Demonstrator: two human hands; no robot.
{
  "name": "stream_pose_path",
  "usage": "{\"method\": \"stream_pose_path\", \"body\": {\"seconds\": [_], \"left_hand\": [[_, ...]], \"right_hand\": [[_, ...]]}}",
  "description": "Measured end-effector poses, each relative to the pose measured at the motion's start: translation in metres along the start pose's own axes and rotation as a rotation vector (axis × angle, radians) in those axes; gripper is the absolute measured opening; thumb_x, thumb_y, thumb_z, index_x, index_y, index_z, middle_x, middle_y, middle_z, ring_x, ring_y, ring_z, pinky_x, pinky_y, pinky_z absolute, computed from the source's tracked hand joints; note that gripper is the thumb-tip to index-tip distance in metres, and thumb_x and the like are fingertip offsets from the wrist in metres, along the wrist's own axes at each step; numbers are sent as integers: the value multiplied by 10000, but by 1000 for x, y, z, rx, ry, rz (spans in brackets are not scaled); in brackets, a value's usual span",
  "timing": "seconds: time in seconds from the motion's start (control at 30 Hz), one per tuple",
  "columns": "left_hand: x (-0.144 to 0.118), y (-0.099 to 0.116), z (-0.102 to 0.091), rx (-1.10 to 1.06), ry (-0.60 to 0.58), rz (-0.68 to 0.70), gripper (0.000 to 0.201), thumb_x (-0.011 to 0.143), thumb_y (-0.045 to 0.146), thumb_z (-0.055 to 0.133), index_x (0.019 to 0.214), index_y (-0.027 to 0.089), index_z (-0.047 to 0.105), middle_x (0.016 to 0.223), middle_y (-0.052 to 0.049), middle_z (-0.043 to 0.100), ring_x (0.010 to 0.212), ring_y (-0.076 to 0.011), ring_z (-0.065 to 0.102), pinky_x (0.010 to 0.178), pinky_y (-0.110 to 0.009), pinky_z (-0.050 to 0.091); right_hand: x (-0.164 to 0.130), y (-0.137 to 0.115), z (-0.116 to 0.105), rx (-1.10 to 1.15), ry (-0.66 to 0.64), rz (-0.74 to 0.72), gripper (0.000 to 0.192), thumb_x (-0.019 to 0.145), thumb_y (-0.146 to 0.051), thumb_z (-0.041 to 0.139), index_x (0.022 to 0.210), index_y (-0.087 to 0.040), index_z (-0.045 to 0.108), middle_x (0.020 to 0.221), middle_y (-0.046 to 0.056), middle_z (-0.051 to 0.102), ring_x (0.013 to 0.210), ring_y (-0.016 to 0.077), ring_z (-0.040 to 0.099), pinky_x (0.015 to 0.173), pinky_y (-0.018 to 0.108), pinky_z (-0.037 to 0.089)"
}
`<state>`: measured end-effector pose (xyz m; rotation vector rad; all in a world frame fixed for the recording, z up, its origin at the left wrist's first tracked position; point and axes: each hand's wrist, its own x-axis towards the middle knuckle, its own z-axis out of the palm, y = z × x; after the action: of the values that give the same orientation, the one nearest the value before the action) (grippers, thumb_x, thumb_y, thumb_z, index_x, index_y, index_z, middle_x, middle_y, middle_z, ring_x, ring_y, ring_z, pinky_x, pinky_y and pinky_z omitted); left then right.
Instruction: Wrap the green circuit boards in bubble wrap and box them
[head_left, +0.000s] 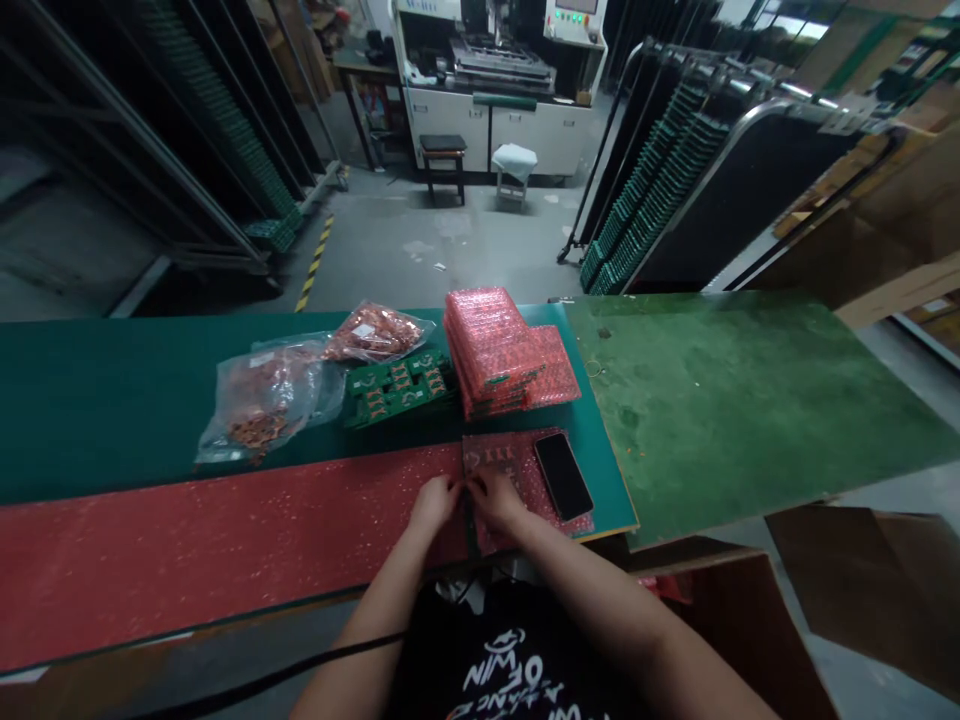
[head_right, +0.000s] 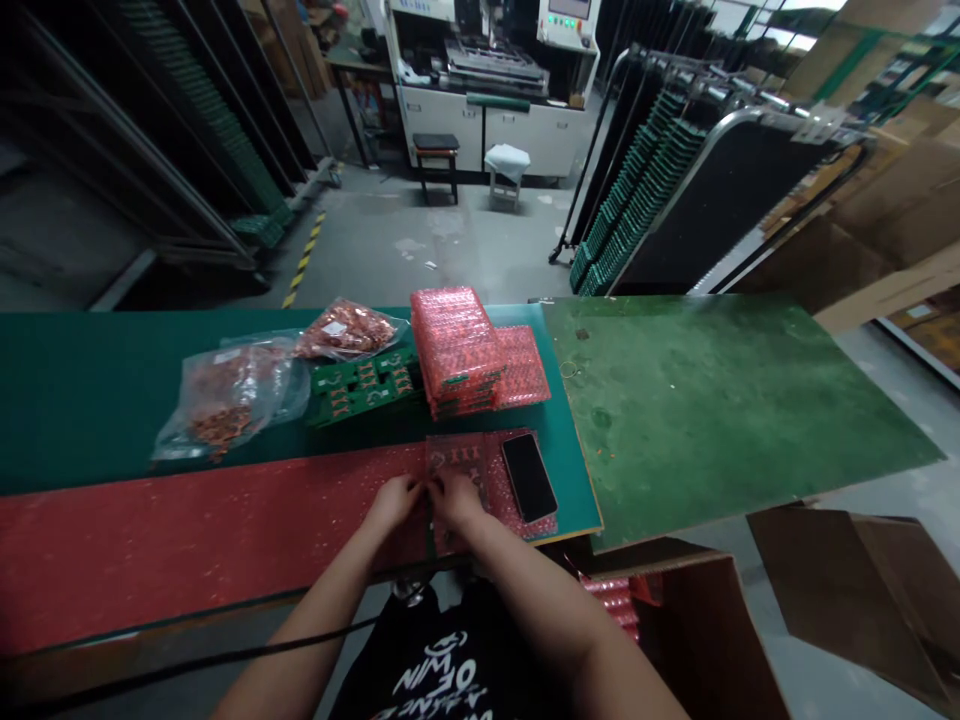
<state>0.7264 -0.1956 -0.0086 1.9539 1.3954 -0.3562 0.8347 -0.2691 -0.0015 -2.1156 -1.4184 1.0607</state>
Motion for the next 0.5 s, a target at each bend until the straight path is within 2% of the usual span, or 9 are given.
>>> {"method": "stream_pose_path", "body": {"seconds": [0.1,0.17,0.27,0.37,0.43,0.5], "left_hand": [[5,-9,0,-65,-42,29,440,919,319,304,706,128,638,759,-85,674,739,-168,616,611,-225,365],[5,-12,1,-97,-64,45,486,923,380,281,689,136,630,693,-64,659,675,-163,609,585,-226,365],[1,-9,1,-89,-50,55,411,893,411,379,694,136,611,694,-70,646,692,-183,608,605,-240,373],[-6,-6,-4,-44,63,33,267,877,343,438,850,126,591,841,-103,640,788,-209,600,667,-271,390],[-11,-9,-5,11,172,113,215,875,297,447,915,125,570,921,-109,618,839,-210,580,717,-292,409],[-14,-17,-4,65,223,323,188,869,275,463,914,135,581,975,-99,606,912,-208,551,803,-314,421]], "right_hand": [[2,-2,10,-96,-83,26,283,885,-181,395,1088,-136,586,1074,118,639,984,218,596,807,287,421],[1,-2,12,-116,-134,14,295,884,-182,388,1094,-128,588,1078,134,634,989,234,596,816,306,423],[0,-2,14,-140,-204,-7,329,882,-170,371,1138,-114,570,1115,150,614,1012,236,586,843,315,422],[0,-2,16,-147,-238,-47,416,842,-106,383,1240,-124,503,1210,140,562,1093,209,542,909,289,395],[-2,-2,19,-164,-253,-79,464,798,-70,404,1249,-127,499,1233,137,543,1124,202,516,944,283,373],[-5,0,21,-189,-258,-130,455,762,-64,429,1199,-118,541,1208,146,553,1117,214,511,954,299,370]]}}
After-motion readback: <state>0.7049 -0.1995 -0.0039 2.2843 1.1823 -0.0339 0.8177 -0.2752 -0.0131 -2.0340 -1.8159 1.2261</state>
